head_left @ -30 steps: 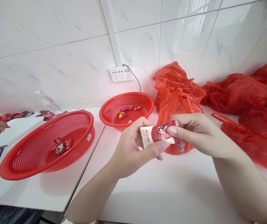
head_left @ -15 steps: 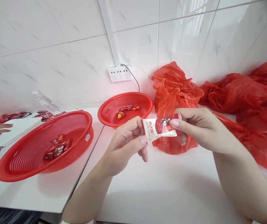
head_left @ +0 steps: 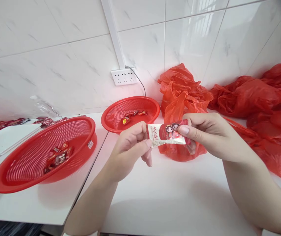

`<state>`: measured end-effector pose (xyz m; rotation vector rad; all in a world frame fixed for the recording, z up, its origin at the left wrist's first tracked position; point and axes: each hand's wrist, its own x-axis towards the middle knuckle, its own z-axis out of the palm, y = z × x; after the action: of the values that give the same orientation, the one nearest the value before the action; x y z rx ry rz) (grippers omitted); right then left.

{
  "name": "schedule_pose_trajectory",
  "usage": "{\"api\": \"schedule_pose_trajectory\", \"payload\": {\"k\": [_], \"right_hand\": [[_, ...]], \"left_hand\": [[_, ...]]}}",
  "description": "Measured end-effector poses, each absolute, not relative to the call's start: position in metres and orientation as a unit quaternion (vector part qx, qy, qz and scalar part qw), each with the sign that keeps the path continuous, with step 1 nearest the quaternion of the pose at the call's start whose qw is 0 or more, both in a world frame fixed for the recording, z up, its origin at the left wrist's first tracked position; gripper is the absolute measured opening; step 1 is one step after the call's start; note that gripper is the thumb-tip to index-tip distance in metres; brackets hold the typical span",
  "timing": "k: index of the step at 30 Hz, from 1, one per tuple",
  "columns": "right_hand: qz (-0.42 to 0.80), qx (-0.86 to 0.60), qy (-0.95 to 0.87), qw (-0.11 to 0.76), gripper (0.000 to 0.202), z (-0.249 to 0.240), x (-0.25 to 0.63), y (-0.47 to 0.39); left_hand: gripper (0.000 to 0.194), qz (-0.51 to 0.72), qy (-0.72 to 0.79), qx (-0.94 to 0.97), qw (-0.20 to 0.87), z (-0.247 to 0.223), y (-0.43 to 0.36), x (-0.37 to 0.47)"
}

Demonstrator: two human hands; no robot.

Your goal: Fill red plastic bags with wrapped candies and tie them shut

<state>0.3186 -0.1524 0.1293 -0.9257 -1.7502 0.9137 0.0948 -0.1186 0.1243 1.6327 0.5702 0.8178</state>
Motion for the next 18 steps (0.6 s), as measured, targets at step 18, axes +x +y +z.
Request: {"api": "schedule_pose_trajectory", "payload": {"k": [18], "right_hand": [[0.374, -0.381, -0.71, 0.459, 0.039, 0.1292, 0.3181, -0.1513]], "left_hand": [[0.005, 0.355, 0.249, 0.708, 0.558, 0.1233, -0.1182, 0.0958]]}}
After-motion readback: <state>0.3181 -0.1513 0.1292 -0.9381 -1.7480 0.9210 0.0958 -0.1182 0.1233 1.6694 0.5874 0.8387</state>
